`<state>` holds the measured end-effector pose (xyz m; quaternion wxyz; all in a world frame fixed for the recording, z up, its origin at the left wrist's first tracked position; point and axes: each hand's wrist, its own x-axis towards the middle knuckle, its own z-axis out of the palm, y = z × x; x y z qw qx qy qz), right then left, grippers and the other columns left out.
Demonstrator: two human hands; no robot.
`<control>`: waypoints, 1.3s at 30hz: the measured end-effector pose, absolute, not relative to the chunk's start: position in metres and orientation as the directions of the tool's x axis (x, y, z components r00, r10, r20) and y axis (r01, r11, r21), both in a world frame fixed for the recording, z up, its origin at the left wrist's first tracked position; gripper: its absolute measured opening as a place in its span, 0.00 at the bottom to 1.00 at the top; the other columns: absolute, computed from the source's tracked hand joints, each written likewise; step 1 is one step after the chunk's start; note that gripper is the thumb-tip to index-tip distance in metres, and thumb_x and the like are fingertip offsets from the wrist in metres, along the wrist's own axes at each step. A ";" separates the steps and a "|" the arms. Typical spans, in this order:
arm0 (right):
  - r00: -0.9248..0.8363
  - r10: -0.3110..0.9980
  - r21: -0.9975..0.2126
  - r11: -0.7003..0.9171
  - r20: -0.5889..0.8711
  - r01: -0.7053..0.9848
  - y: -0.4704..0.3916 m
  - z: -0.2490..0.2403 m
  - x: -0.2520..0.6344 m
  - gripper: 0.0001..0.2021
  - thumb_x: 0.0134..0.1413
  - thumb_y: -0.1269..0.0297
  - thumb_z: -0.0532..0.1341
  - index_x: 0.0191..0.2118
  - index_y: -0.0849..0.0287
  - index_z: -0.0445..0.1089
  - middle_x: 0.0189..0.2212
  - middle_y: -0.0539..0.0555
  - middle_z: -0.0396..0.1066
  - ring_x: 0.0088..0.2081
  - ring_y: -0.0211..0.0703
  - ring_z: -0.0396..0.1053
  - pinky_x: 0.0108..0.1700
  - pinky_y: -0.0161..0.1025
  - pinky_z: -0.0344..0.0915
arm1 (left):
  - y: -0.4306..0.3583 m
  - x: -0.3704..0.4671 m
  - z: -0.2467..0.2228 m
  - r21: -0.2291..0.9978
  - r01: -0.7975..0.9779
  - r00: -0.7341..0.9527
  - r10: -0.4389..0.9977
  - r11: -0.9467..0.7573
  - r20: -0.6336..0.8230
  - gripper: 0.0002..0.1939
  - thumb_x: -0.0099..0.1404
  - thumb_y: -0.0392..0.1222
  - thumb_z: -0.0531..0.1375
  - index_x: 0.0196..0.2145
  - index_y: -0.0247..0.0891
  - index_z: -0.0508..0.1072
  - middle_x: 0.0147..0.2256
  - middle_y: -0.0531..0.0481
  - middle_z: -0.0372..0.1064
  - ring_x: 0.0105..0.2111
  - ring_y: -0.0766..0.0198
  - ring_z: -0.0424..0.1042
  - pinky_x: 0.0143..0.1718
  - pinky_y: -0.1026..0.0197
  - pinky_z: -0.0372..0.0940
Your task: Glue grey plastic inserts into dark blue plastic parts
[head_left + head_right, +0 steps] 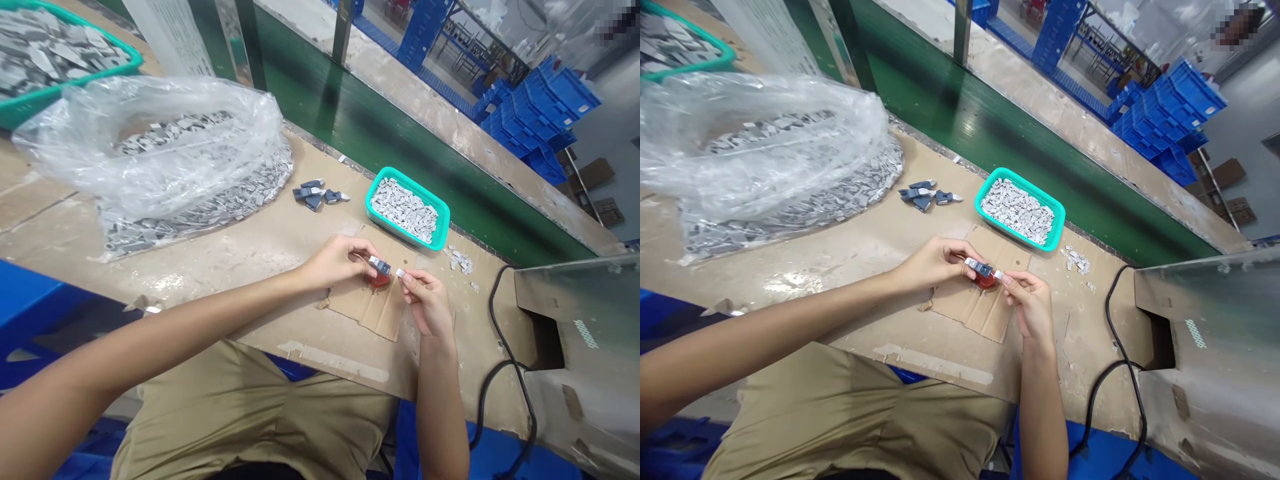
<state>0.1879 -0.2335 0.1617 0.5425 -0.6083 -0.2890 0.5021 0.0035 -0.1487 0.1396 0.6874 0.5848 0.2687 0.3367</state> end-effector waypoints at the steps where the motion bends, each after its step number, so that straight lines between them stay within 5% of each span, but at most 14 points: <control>1: 0.326 0.900 -0.951 -0.232 -0.289 -0.203 -0.234 0.163 0.187 0.13 0.28 0.60 0.76 0.25 0.58 0.77 0.16 0.48 0.68 0.19 0.31 0.59 0.18 0.30 0.53 | -0.151 0.004 0.140 0.984 -0.149 0.639 0.769 0.103 0.016 0.07 0.52 0.32 0.65 0.32 0.32 0.77 0.33 0.47 0.78 0.32 0.62 0.77 0.39 0.60 0.72; 7: 0.314 0.900 -0.947 -0.245 -0.301 -0.207 -0.235 0.166 0.179 0.13 0.25 0.61 0.77 0.23 0.58 0.78 0.17 0.49 0.69 0.18 0.30 0.58 0.18 0.29 0.54 | -0.159 0.006 0.142 0.972 -0.192 0.660 0.751 0.133 0.027 0.06 0.53 0.29 0.63 0.31 0.32 0.75 0.32 0.46 0.78 0.33 0.61 0.78 0.38 0.60 0.73; 14: 0.270 0.935 -0.968 -0.194 -0.232 -0.160 -0.238 0.164 0.179 0.08 0.33 0.63 0.74 0.25 0.56 0.80 0.22 0.51 0.74 0.21 0.31 0.61 0.21 0.31 0.56 | -0.159 0.005 0.139 0.973 -0.222 0.666 0.739 0.067 0.101 0.05 0.55 0.28 0.61 0.31 0.32 0.75 0.34 0.44 0.79 0.33 0.63 0.78 0.37 0.62 0.73; 25: 0.254 0.956 -0.989 -0.134 -0.147 -0.066 -0.241 0.164 0.179 0.05 0.39 0.65 0.73 0.27 0.55 0.80 0.22 0.49 0.73 0.22 0.33 0.62 0.25 0.33 0.59 | -0.165 0.004 0.141 0.942 -0.238 0.568 0.753 -0.238 0.334 0.07 0.59 0.27 0.58 0.32 0.33 0.76 0.36 0.44 0.79 0.38 0.62 0.78 0.41 0.62 0.73; 33: 0.324 0.943 -0.993 -0.103 -0.077 0.064 -0.242 0.166 0.173 0.05 0.41 0.64 0.72 0.28 0.57 0.78 0.24 0.49 0.75 0.26 0.36 0.68 0.33 0.35 0.68 | -0.169 0.005 0.139 0.952 -0.249 0.562 0.774 -0.179 0.293 0.07 0.58 0.29 0.58 0.33 0.33 0.76 0.34 0.45 0.78 0.33 0.64 0.77 0.38 0.62 0.73; 39: 0.226 0.957 -0.982 -0.162 -0.179 -0.093 -0.240 0.161 0.171 0.15 0.39 0.63 0.74 0.37 0.55 0.78 0.33 0.52 0.78 0.35 0.42 0.75 0.41 0.39 0.72 | -0.169 0.004 0.150 0.972 -0.185 0.597 0.768 -0.147 0.230 0.07 0.57 0.29 0.59 0.34 0.33 0.76 0.32 0.49 0.77 0.32 0.66 0.75 0.38 0.64 0.70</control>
